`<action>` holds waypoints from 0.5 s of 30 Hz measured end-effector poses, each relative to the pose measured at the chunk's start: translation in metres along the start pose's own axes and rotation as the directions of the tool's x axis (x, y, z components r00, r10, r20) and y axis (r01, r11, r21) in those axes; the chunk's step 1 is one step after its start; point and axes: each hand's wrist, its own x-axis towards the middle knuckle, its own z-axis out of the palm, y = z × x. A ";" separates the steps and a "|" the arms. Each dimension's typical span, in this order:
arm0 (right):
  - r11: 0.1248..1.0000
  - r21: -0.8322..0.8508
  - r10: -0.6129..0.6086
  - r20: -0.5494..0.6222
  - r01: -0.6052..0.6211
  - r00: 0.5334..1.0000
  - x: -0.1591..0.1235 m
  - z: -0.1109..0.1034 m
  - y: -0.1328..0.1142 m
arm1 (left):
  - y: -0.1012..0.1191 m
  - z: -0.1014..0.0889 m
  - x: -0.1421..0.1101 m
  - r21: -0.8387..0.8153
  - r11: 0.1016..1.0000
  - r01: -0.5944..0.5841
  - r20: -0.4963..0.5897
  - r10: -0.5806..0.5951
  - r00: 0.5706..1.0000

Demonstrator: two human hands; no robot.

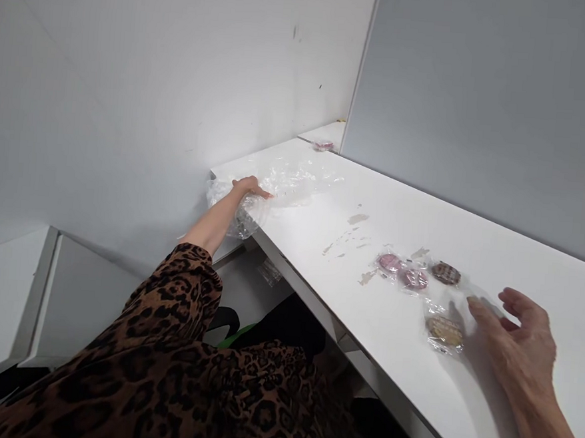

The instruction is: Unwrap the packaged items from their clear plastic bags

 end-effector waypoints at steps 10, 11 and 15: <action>0.860 0.044 -0.504 -0.077 0.508 0.860 -0.015 0.014 -0.075 | 0.039 0.003 -0.076 -0.061 0.970 -0.237 -0.197 0.221 0.955; 0.757 0.065 -0.645 -0.076 0.650 0.760 -0.020 0.020 -0.093 | 0.049 0.002 -0.091 -0.038 0.947 -0.318 -0.214 0.304 0.928; 0.519 0.148 -0.851 0.003 0.842 0.525 -0.032 0.048 -0.151 | 0.089 0.000 -0.167 0.026 0.695 -0.718 -0.227 0.704 0.673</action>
